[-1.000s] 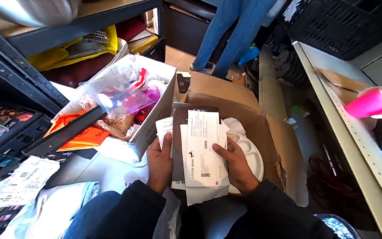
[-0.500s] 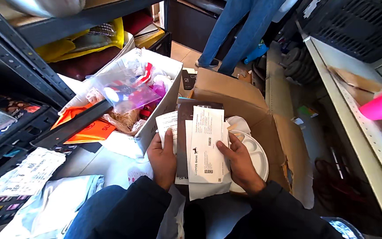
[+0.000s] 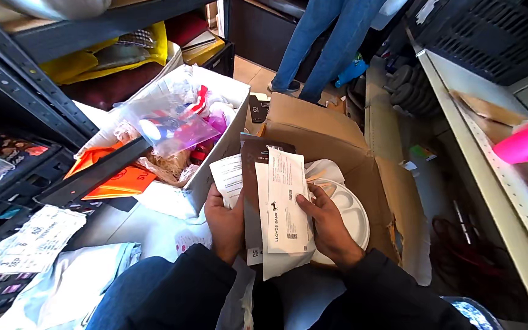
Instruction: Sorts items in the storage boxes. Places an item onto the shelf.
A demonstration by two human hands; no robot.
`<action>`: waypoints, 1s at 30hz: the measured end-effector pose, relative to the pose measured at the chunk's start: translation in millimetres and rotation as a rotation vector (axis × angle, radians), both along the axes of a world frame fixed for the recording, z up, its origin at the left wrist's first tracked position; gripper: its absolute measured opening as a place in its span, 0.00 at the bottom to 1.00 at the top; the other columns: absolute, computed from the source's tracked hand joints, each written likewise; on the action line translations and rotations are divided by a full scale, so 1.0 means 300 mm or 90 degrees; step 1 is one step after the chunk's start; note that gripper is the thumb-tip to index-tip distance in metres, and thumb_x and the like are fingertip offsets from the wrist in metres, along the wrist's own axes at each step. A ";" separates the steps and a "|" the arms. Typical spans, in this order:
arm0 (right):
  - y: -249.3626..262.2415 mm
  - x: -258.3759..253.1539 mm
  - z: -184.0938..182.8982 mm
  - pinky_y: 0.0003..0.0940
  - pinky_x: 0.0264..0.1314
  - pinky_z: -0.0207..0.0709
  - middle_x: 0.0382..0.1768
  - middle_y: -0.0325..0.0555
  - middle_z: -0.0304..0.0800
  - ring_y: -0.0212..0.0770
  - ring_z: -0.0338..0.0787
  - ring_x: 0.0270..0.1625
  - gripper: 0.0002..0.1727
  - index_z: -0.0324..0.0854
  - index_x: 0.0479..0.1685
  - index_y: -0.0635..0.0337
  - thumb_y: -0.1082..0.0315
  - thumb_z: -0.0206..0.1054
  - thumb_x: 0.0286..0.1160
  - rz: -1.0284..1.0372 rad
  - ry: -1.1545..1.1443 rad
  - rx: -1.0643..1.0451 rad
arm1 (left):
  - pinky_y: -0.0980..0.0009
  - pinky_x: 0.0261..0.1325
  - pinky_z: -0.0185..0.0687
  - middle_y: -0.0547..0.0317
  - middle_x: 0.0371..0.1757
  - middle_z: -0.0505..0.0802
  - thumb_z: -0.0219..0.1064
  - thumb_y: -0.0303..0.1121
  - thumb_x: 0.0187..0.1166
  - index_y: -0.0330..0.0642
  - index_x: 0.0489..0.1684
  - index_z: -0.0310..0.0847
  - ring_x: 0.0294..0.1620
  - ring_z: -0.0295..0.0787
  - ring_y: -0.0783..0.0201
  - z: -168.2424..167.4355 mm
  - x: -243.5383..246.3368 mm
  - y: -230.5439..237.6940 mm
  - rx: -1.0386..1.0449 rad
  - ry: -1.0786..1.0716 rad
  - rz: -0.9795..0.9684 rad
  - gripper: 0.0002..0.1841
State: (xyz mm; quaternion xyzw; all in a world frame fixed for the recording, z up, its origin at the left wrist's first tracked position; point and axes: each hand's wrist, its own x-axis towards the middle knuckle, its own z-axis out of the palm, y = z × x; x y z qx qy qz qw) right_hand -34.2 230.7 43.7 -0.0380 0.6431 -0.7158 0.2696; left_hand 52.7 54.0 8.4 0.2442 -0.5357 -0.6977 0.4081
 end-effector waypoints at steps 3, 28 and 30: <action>-0.001 -0.002 0.005 0.52 0.51 0.92 0.52 0.62 0.92 0.55 0.96 0.46 0.25 0.68 0.81 0.53 0.68 0.64 0.86 0.032 -0.001 0.003 | 0.72 0.42 0.95 0.63 0.37 0.96 0.77 0.23 0.69 0.39 0.50 0.84 0.36 0.95 0.71 0.016 0.006 -0.009 -0.021 -0.013 0.023 0.13; 0.194 -0.165 0.081 0.39 0.46 0.93 0.43 0.51 0.95 0.41 0.96 0.41 0.22 0.83 0.62 0.61 0.64 0.74 0.68 0.220 -0.046 0.111 | 0.62 0.49 0.96 0.56 0.44 0.95 0.64 0.28 0.86 0.39 0.62 0.75 0.43 0.96 0.62 0.057 0.004 -0.097 0.044 0.158 0.077 0.11; 0.213 -0.175 0.073 0.40 0.50 0.93 0.46 0.53 0.95 0.42 0.97 0.44 0.22 0.80 0.64 0.57 0.65 0.76 0.70 0.167 -0.043 -0.061 | 0.61 0.52 0.95 0.56 0.47 0.94 0.59 0.32 0.90 0.40 0.65 0.73 0.46 0.96 0.61 0.050 -0.003 -0.095 0.095 0.142 0.101 0.12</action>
